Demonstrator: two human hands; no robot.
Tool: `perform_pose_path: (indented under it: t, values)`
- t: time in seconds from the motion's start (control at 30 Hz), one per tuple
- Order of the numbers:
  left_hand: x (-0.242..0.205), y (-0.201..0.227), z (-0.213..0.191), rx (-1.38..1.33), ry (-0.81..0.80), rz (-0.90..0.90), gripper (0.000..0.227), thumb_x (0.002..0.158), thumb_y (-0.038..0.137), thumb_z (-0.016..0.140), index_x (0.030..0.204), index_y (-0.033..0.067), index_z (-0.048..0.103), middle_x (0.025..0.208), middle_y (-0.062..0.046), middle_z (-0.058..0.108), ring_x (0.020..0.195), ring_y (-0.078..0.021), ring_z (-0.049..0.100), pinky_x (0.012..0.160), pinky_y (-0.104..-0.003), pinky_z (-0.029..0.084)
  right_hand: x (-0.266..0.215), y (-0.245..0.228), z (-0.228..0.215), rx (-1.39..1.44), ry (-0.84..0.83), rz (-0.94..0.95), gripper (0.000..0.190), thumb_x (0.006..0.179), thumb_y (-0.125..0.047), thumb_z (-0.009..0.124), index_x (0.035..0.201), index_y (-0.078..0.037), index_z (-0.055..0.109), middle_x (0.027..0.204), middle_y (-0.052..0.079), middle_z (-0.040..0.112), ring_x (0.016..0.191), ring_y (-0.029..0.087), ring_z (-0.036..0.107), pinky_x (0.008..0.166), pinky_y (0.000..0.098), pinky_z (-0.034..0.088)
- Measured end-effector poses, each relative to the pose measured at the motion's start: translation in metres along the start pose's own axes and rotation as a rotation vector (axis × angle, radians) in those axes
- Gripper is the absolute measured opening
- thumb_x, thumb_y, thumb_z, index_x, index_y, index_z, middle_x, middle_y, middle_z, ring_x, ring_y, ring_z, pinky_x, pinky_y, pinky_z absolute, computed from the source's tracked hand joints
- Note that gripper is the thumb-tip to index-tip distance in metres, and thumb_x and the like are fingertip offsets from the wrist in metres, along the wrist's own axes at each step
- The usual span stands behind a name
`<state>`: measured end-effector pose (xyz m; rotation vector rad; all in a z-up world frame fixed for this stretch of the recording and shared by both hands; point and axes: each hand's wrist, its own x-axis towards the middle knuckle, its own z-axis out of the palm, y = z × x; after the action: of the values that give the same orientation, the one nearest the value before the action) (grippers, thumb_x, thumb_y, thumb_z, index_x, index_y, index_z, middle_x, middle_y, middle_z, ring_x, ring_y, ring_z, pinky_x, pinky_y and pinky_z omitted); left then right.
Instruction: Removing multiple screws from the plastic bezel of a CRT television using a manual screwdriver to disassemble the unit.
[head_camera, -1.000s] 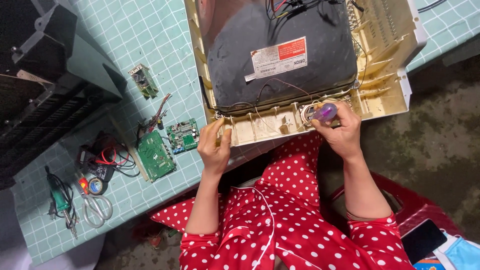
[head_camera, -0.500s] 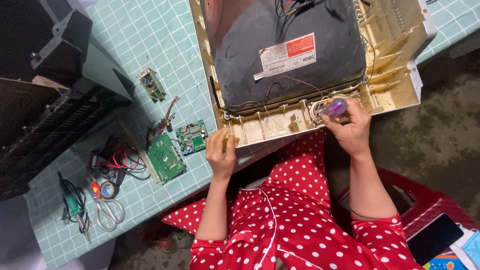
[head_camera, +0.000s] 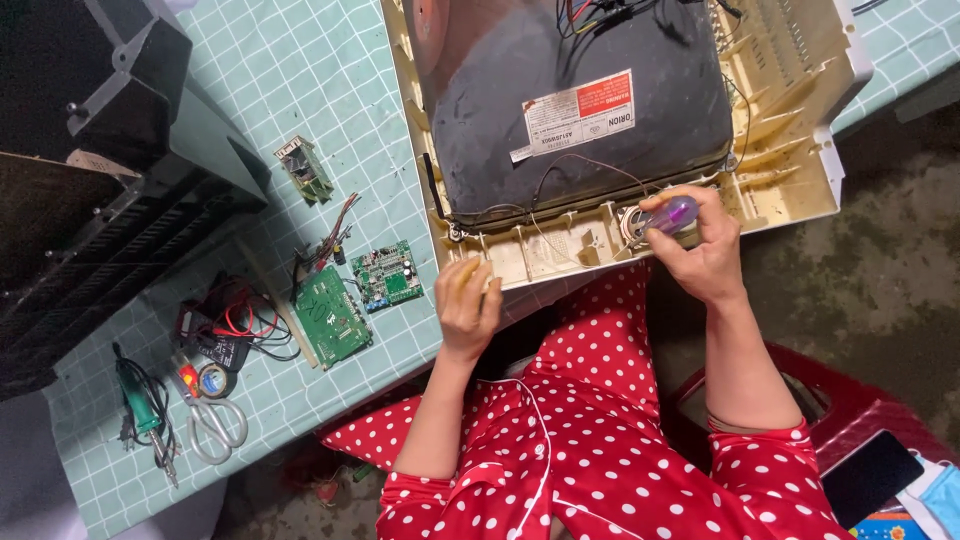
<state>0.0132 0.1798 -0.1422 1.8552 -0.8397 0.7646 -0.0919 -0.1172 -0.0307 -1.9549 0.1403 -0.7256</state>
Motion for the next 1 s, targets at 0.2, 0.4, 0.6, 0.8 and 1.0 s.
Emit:
perform_pose_path:
  t: [0.2,0.4,0.6,0.8,1.0]
  values:
    - [0.028,0.024,0.007,-0.008,-0.071,0.055,0.023,0.09,0.014,0.078,0.111,0.0049,0.077,0.11,-0.014,0.071,0.101,-0.0337,0.069,0.093,-0.047,0.057,0.007,-0.002,-0.005,0.073,-0.09,-0.062,0.063,0.085,0.007,0.074,0.142,0.003,0.048,0.112,0.022,0.073,0.102,0.03,0.071,0.092,0.0429,0.055]
    - [0.018,0.006,0.024,0.068,-0.092,0.103,0.025,0.092,0.019,0.077,0.113,0.0057,0.075,0.111,-0.014,0.069,0.1,-0.0326,0.068,0.092,-0.046,0.057,0.014,-0.013,-0.023,-0.004,-0.212,-0.075,0.046,0.084,0.003,0.082,0.126,0.0,0.064,0.111,0.016,0.076,0.102,0.026,0.072,0.092,0.0388,0.055]
    - [0.015,0.004,0.027,0.168,-0.14,0.117,0.026,0.096,0.025,0.072,0.115,0.0073,0.074,0.11,-0.012,0.068,0.1,-0.0297,0.068,0.09,-0.042,0.056,0.025,-0.024,-0.036,0.059,-0.339,-0.079,0.029,0.09,-0.01,0.076,0.117,-0.001,0.068,0.112,0.018,0.076,0.104,0.028,0.073,0.091,0.0414,0.056]
    - [0.012,0.004,0.029,0.19,-0.144,0.102,0.027,0.096,0.026,0.072,0.115,0.0074,0.073,0.11,-0.013,0.068,0.1,-0.0296,0.068,0.09,-0.042,0.056,0.027,-0.016,-0.037,0.123,-0.295,-0.015,0.033,0.088,-0.003,0.077,0.119,0.004,0.07,0.106,0.018,0.077,0.099,0.025,0.072,0.09,0.0381,0.056]
    - [0.008,0.002,0.031,0.206,-0.151,0.095,0.026,0.097,0.026,0.071,0.116,0.0079,0.074,0.11,-0.012,0.068,0.1,-0.0289,0.068,0.092,-0.041,0.056,0.029,-0.018,-0.032,0.106,-0.265,-0.053,0.026,0.083,-0.001,0.083,0.107,0.0,0.072,0.1,0.015,0.078,0.093,0.024,0.075,0.085,0.0356,0.057]
